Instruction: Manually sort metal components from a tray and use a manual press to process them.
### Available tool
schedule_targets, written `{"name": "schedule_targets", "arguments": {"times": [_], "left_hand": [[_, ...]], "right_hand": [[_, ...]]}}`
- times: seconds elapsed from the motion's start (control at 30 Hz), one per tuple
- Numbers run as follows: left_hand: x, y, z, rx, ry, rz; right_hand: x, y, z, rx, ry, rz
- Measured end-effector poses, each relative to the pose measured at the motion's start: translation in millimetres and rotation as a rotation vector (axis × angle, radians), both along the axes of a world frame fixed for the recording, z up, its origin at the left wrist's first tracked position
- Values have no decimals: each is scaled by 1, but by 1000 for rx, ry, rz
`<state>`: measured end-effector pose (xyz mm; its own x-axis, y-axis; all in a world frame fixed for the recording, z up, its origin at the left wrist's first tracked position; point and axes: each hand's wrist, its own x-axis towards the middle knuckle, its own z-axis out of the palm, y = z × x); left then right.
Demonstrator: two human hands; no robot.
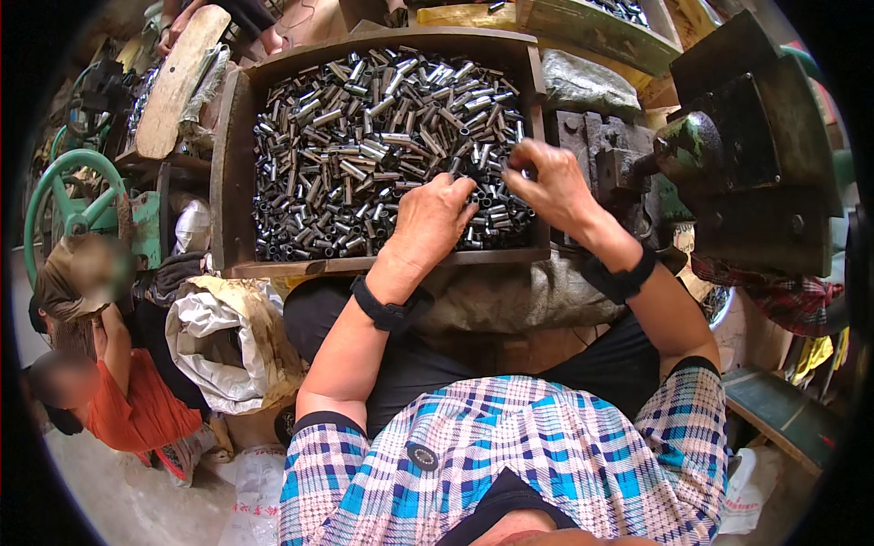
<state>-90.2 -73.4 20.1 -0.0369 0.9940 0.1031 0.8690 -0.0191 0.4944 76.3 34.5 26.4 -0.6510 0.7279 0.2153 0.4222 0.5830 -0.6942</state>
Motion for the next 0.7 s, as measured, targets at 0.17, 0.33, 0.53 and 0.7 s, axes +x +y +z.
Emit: {"name": "schedule_targets", "arguments": {"times": [0.17,0.33,0.53,0.7], "left_hand": [[5,7,-5,-42,118,-91],[10,7,-18,20,3,-45],[18,9,-3,-17,-473,0],[19,6,4,-347,-1007,67]], "right_hand": [[30,-31,-4,-345,81,-56],[34,-38,-20,-636,281,-116],[27,-40,-6,-863,348,-79],[29,-40,-1,-991,497,-43]]}}
